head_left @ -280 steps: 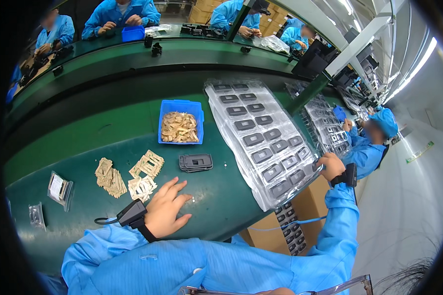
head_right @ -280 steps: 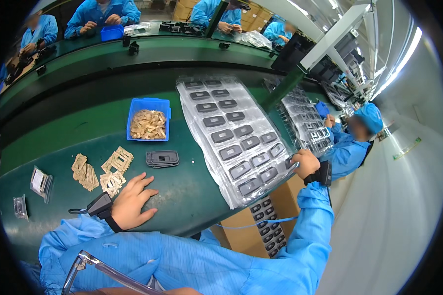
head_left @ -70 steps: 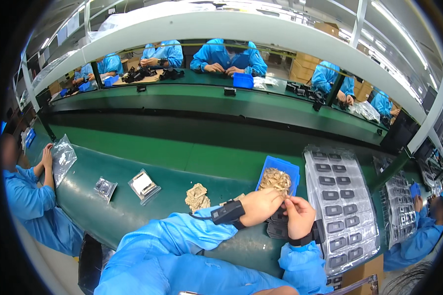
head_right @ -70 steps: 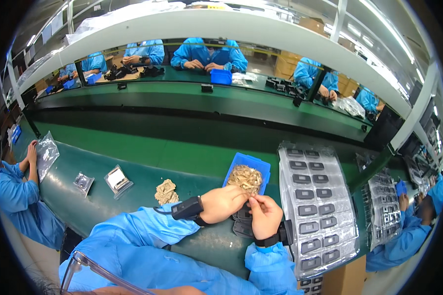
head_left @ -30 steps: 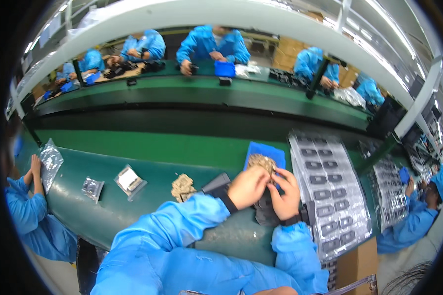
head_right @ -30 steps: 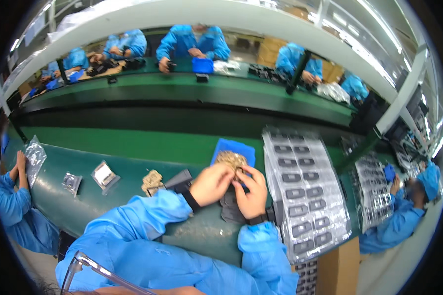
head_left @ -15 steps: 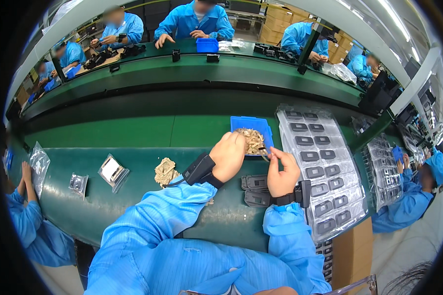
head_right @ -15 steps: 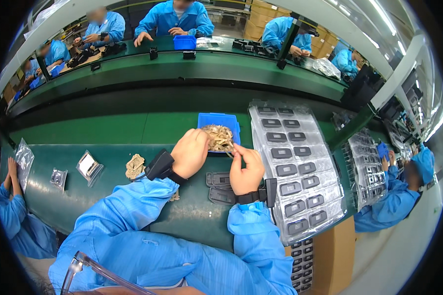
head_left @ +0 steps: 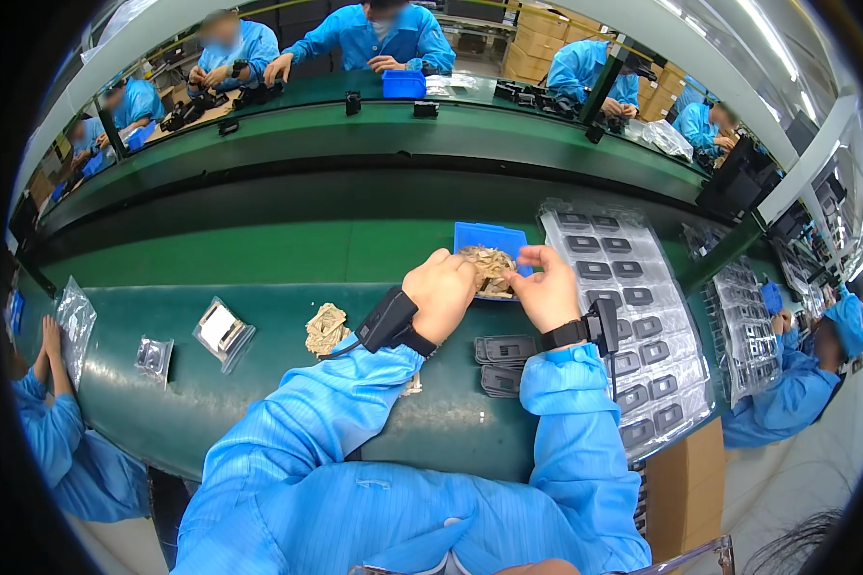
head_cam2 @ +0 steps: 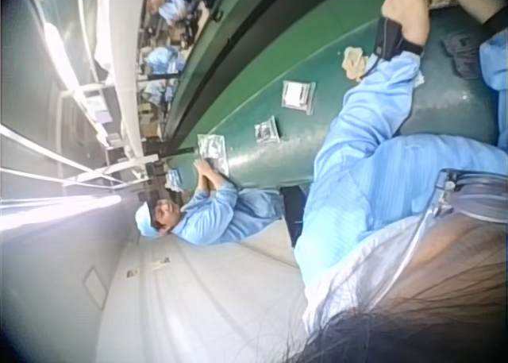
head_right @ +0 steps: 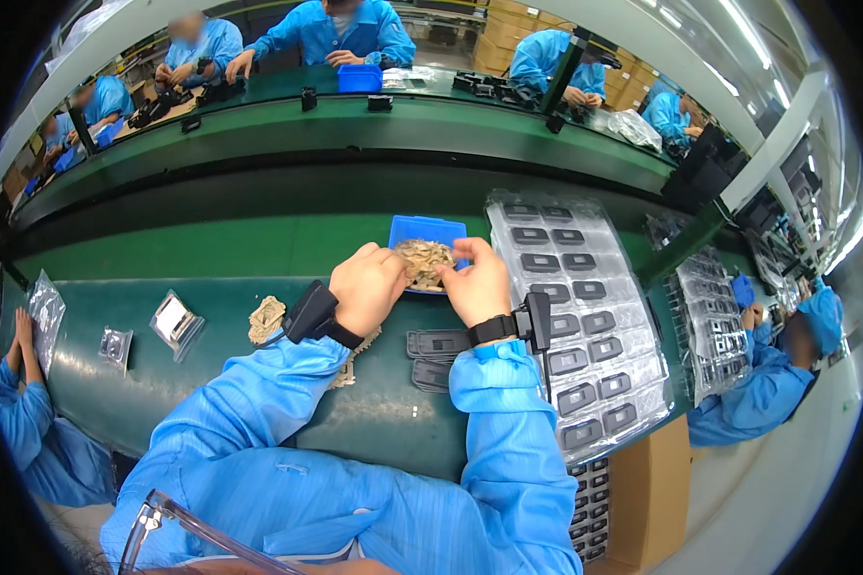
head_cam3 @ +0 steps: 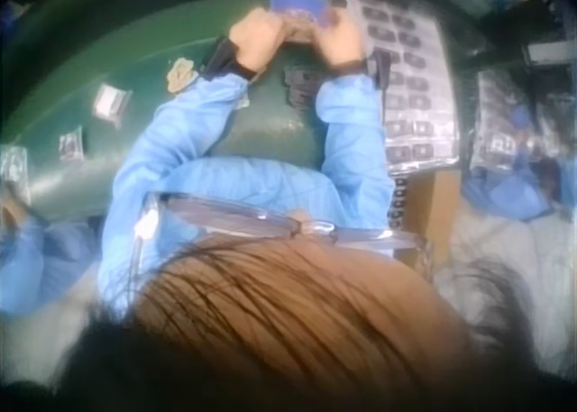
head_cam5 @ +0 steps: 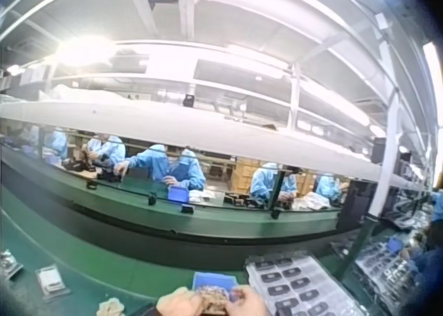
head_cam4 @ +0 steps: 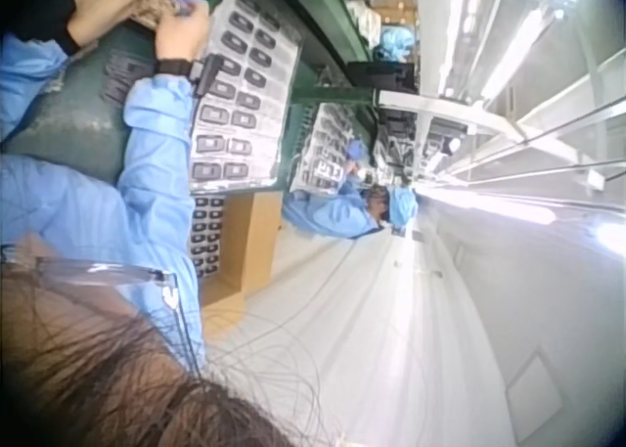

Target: Assembling small plastic housings by inserting wooden components and packaging the finished trays into a shipping box.

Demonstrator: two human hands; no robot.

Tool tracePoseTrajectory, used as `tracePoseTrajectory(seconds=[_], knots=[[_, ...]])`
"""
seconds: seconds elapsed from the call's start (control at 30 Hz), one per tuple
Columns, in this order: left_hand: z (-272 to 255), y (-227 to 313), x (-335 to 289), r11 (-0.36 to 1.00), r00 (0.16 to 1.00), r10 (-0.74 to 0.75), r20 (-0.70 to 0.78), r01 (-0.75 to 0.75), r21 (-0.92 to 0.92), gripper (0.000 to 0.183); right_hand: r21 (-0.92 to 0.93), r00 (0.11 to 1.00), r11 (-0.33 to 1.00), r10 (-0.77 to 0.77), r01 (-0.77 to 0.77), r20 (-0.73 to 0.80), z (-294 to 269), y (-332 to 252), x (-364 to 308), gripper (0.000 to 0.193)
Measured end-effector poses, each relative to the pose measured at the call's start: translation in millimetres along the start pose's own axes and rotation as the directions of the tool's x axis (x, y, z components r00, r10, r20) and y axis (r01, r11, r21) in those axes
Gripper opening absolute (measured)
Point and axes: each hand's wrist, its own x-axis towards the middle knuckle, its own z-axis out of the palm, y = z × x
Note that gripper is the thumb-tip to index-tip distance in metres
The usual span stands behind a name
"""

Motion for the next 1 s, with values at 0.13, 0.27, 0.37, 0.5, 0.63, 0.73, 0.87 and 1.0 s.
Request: tracePoseTrajectory(seconds=[0.13, 0.27, 0.37, 0.5, 0.63, 0.73, 0.87, 1.0], knots=[[-14, 3, 4, 0.997, 0.998, -0.014, 0.057, 0.018, -0.07, 0.012, 0.166, 0.999, 0.985, 0.037, -0.036, -0.001, -5, 11, 3, 0.032], [-18, 6, -1, 0.993, 0.959, 0.096, 0.265, -0.075, -0.091, 0.009, 0.561, 0.993, 0.828, 0.077, -0.011, -0.094, -31, 10, -24, 0.019], [-4, -4, -8, 0.986, 0.968, 0.168, 0.188, -0.163, -0.045, 0.008, 0.678, 0.99, 0.735, 0.109, -0.022, -0.086, -49, 0, -65, 0.018], [-14, 15, -16, 0.974, 0.955, 0.218, 0.202, -0.199, -0.11, 0.009, 0.664, 0.99, 0.747, 0.112, -0.024, -0.09, -67, 16, -120, 0.014], [-36, 43, -26, 0.974, 0.928, 0.225, 0.298, -0.216, -0.064, 0.019, 0.655, 0.976, 0.75, 0.197, -0.092, -0.089, -72, 6, -169, 0.011], [-59, 79, -46, 0.896, 0.981, 0.134, 0.143, -0.058, -0.441, 0.035, 0.298, 0.97, 0.954, 0.054, 0.019, -0.235, -57, -6, -199, 0.003], [-107, 95, -69, 0.597, 0.735, 0.076, 0.674, 0.508, -0.621, 0.035, -0.338, 0.709, 0.676, -0.704, 0.655, -0.035, -52, -25, -215, 0.021], [-102, 80, -103, 0.145, 0.623, 0.083, 0.778, 0.765, -0.628, 0.021, -0.271, 0.599, 0.56, -0.796, 0.783, 0.085, -47, -29, -217, 0.022]])
